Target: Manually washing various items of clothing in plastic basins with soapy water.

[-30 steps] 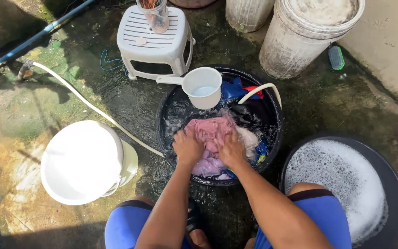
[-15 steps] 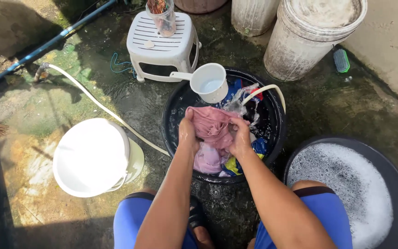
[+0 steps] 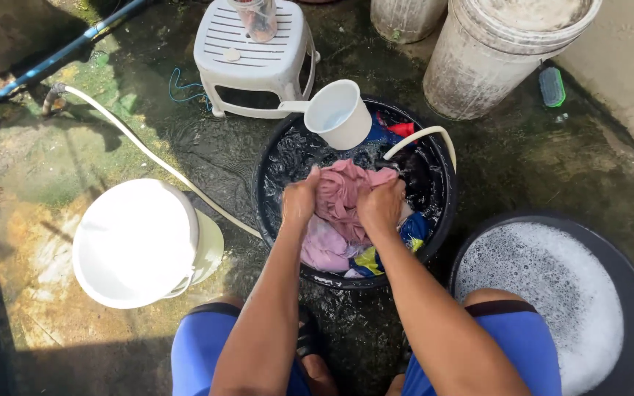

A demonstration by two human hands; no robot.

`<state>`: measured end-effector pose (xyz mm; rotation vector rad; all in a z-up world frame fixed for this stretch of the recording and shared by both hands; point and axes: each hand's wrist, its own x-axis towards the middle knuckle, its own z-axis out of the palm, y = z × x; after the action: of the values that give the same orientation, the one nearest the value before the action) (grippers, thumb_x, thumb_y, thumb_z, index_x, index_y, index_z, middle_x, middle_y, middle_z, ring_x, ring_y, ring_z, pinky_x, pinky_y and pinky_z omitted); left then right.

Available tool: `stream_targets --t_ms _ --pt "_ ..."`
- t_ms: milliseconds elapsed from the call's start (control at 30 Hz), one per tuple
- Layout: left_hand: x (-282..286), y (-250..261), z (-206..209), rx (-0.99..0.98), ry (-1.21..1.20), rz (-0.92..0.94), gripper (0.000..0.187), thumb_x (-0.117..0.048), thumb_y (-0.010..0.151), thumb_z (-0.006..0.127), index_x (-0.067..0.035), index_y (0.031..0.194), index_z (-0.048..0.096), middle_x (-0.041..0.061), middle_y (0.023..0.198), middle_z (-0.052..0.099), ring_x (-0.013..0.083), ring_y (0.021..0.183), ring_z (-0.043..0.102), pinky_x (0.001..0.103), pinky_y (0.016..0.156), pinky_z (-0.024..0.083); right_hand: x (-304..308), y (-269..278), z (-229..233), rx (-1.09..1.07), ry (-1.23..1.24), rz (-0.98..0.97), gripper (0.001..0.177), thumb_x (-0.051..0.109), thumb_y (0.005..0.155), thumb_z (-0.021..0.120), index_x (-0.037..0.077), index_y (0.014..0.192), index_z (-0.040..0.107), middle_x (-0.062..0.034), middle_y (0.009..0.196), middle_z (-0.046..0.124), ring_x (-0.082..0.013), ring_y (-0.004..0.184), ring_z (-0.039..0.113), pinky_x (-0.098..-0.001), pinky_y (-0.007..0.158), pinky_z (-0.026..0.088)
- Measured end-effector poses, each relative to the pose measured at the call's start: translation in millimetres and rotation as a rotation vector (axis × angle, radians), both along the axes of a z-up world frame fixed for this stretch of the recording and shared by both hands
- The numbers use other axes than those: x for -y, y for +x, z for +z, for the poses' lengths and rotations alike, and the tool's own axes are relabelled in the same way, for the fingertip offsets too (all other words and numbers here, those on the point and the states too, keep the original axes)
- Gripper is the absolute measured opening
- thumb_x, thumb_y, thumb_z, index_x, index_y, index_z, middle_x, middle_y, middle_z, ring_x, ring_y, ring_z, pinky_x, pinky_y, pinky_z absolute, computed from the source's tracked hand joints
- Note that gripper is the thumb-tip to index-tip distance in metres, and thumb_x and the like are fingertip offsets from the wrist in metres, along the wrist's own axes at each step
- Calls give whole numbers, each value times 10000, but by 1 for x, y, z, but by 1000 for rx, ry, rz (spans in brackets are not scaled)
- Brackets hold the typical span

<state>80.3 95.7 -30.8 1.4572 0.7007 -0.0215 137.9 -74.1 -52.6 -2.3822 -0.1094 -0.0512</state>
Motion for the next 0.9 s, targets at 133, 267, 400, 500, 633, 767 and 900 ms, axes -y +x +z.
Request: stream_targets --t_ms 133,267,400,500,633,767,900 --pt "4 -17 -60 -206 927 -167 342 -298 890 633 -70 1122 737 276 1027 716 456 967 678 534 856 536 -2 -32 27 -78 -319 252 725 335 894 716 2 1447 386 -300 1479 358 -499 1225 563 -550 1011 446" --pt "15 -23 -102 -332 890 -334 341 -294 825 711 -7 1001 763 261 1028 725 427 1026 698 482 933 550 3 -23 -28 -489 -525 587 711 312 943 618 134 1565 325 -263 1557 334 -454 1306 512 -513 1096 396" --pt "17 -7 -70 -210 894 -256 347 -337 812 712 -16 935 765 251 1033 736 414 1026 708 475 959 550 7 4 -62 -648 -529 565 530 294 917 636 46 1382 576 -247 1386 597 -376 1267 607 -454 1062 471" --pt "21 14 -13 -214 691 20 268 -203 874 638 -7 1041 714 292 998 714 458 988 666 524 882 512 -13 -9 23 -589 -387 254 314 187 860 630 45 1120 735 -217 1176 718 -361 1091 686 -449 924 530" --pt "24 27 86 212 -15 253 110 -58 894 584 -37 1000 568 140 801 673 258 700 644 392 633 501 -13 11 -10 -112 319 413 128 77 839 630 31 875 745 -198 950 720 -341 890 682 -421 791 524" --pt "20 -8 220 510 -547 214 263 52 898 539 -130 1054 431 176 732 682 226 583 637 309 527 502 -14 15 17 241 254 485 222 58 820 724 62 1040 700 -92 1069 758 -286 960 687 -406 837 515" --pt "-19 -35 203 762 -414 131 321 107 860 659 -31 1133 559 138 883 663 204 740 664 313 690 562 7 17 93 265 69 294 297 -79 687 625 87 834 823 -174 1278 677 -315 1017 684 -413 922 522"
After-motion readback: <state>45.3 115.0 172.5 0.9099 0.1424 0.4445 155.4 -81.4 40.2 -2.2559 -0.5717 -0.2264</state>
